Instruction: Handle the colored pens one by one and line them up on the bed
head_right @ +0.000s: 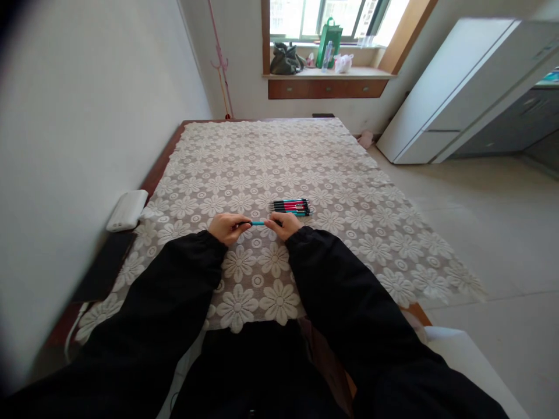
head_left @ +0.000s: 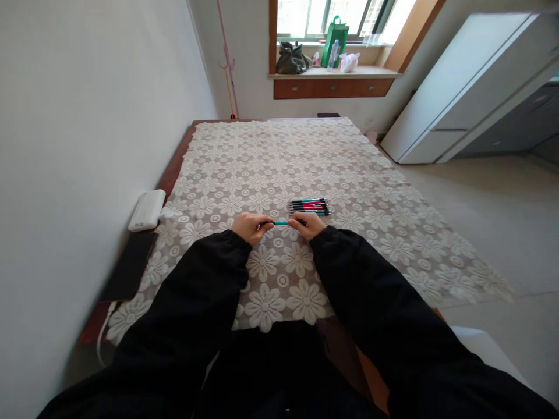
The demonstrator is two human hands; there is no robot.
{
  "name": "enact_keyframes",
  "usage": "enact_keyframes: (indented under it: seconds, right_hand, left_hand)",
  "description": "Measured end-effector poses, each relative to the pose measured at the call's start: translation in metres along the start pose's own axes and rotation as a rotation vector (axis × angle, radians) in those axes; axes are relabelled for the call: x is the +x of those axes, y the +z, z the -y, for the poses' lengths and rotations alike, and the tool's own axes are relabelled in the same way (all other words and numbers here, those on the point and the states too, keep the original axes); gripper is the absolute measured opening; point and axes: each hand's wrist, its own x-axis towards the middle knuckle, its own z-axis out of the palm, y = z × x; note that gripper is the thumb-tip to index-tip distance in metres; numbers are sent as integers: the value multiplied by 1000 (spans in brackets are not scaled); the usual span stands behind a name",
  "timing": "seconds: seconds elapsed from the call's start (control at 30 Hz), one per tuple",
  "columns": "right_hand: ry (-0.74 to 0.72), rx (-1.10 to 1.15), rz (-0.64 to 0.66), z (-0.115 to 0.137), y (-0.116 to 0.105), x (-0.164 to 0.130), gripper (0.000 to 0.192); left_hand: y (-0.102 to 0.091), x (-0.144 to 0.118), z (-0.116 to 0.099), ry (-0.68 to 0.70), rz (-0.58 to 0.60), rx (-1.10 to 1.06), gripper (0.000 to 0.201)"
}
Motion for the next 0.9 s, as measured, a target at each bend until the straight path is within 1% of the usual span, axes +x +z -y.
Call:
enact_keyframes:
  seconds: [0.23,0.33,0.43,0.5,0.57,0.67,0.77,0.83,0.9]
  right_hand:
    - [-34,-156,64,0,-1,-1,40]
    - [-36,-194,76,2,-1,-2,37]
    - [-74,-221,56,3,0,-3,32]
    - [-93,-226,21,3,0,-4,30]
    - [-81,-225,-5,3,-1,-4,32]
    - [-30,-232,8,5,-3,-4,40]
    - [-4,-238,45,6,-3,-5,50]
    - [-19,-231,48,7,-2,-5,49]
    - [-39,-198,34,7,0,-5,41]
  left_hand:
    - [-5,0,-3,-45,96,23,32]
    - [-6,0,-3,-54,129,-32,37]
    - [-5,0,-2,-61,150,-128,49]
    - [-5,0,-3,-60,148,-193,54]
    - [-5,0,-4,-72,124,-216,52]
    - [-5,1,-6,-88,81,-156,47]
    - [-5,0,-8,-46,80,-84,44]
    - [-6,0,-8,-22,92,-65,44]
    - [-5,-1,-7,-14,105,-53,46]
